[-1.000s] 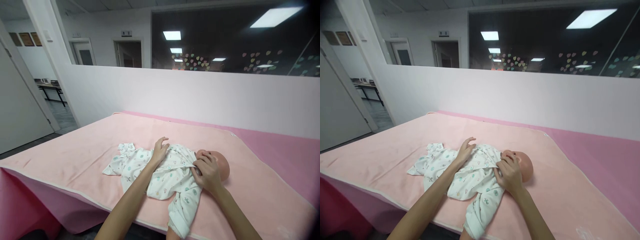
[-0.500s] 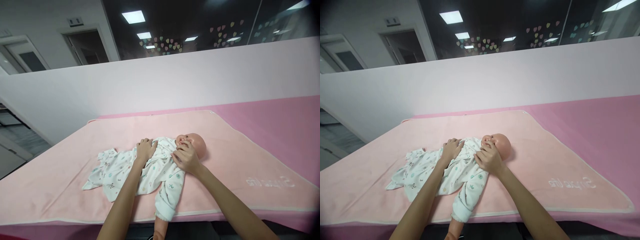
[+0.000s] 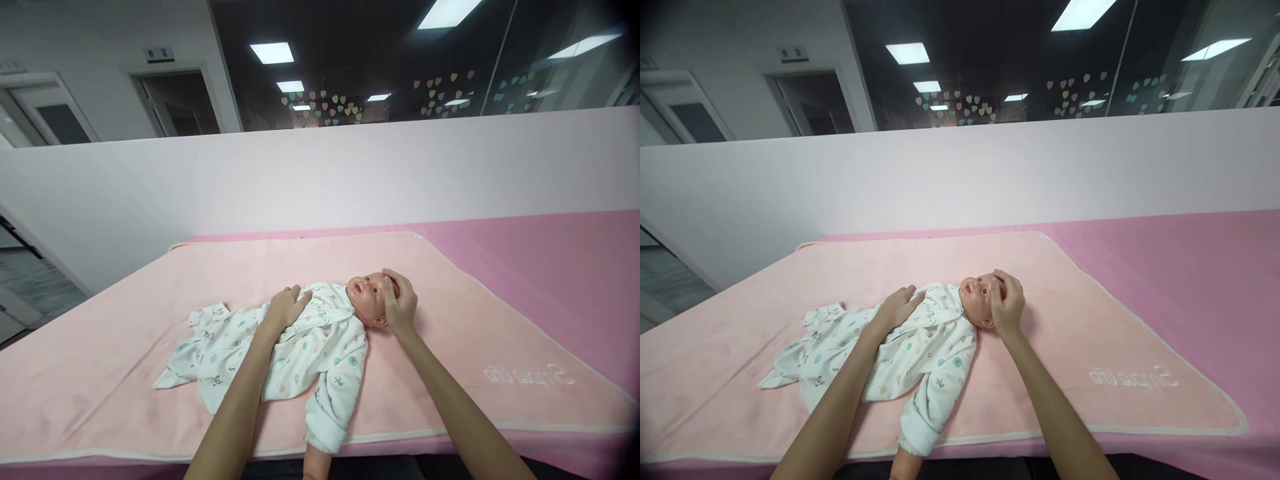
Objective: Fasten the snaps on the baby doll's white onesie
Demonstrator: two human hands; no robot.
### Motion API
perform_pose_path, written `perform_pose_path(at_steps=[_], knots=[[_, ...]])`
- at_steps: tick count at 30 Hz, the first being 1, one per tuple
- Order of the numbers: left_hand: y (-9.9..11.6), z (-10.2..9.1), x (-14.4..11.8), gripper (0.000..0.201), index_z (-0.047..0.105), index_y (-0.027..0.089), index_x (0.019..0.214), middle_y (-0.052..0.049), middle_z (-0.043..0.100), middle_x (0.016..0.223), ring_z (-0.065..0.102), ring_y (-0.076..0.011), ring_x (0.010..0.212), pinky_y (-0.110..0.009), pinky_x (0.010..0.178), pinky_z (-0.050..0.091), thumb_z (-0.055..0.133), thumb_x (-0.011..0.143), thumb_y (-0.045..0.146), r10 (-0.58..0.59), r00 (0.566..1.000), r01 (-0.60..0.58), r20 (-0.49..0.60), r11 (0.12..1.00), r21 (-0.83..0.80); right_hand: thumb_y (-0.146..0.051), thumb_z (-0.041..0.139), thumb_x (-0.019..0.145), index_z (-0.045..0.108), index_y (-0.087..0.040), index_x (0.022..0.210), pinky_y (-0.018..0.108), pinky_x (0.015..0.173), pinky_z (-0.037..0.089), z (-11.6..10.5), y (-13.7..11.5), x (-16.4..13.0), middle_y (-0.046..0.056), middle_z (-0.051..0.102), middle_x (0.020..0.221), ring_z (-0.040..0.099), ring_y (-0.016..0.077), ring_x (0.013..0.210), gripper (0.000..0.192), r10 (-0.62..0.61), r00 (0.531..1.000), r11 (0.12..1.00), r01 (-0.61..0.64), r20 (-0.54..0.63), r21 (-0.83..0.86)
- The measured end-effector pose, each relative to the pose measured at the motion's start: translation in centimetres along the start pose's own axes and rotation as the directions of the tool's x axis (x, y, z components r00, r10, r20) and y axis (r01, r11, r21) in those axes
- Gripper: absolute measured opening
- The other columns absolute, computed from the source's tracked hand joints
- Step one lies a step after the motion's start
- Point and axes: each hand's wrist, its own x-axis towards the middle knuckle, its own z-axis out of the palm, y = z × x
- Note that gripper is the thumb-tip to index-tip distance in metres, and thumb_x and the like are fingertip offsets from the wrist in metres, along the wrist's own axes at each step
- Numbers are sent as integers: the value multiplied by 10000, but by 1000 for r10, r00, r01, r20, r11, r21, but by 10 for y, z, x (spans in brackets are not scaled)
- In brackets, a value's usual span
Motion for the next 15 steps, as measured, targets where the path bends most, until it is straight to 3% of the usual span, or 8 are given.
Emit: perform_pose_path(at_steps=[4,6,8,10,12,15], knots=[[0,0,-2,585,554,192,1085,-138,598,1006,550,-286,962,-402,857,346,195,835,580,-26,1000,26,-1,999,19,-454,458,768,606,-179,942,328,876,414,3,25,15,59,638,1002,561,192,969,358,325,946,926,-322,22,197],[0,-1,-3,599,545,210,1137,-141,596,1042,538,-300,1001,-434,888,318,191,832,584,-39,999,39,10,999,31,-463,473,743,581,-174,1003,319,860,429,5,34,19,55,639,1012,570,194,970,404,468,883,838,-457,38,298],[0,-3,-3,621,532,220,1173,-145,592,1072,534,-308,1016,-455,903,299,182,825,597,-50,998,49,31,998,39,-513,435,747,566,-151,1034,328,812,464,5,37,21,76,646,1002,594,209,936,480,589,788,709,-610,179,353],[0,-4,-3,649,547,209,1159,-153,588,1088,536,-315,1013,-461,905,297,170,818,612,-53,998,51,45,998,46,-598,333,762,571,-123,1028,357,764,493,3,36,20,112,651,995,617,233,899,593,605,674,589,-737,424,331],[-1,-5,-3,672,592,178,1084,-165,588,1073,540,-320,998,-454,892,311,162,814,618,-48,998,45,47,998,54,-643,215,773,571,-107,1041,379,755,505,1,31,18,137,643,1035,623,246,909,697,513,598,565,-775,615,282],[-3,-5,-3,676,629,142,967,-172,596,1007,557,-312,952,-422,863,341,167,815,612,-13,999,11,31,999,52,-598,173,793,561,-99,1070,379,772,504,-2,24,18,142,617,1105,617,241,947,690,419,593,636,-732,688,244]])
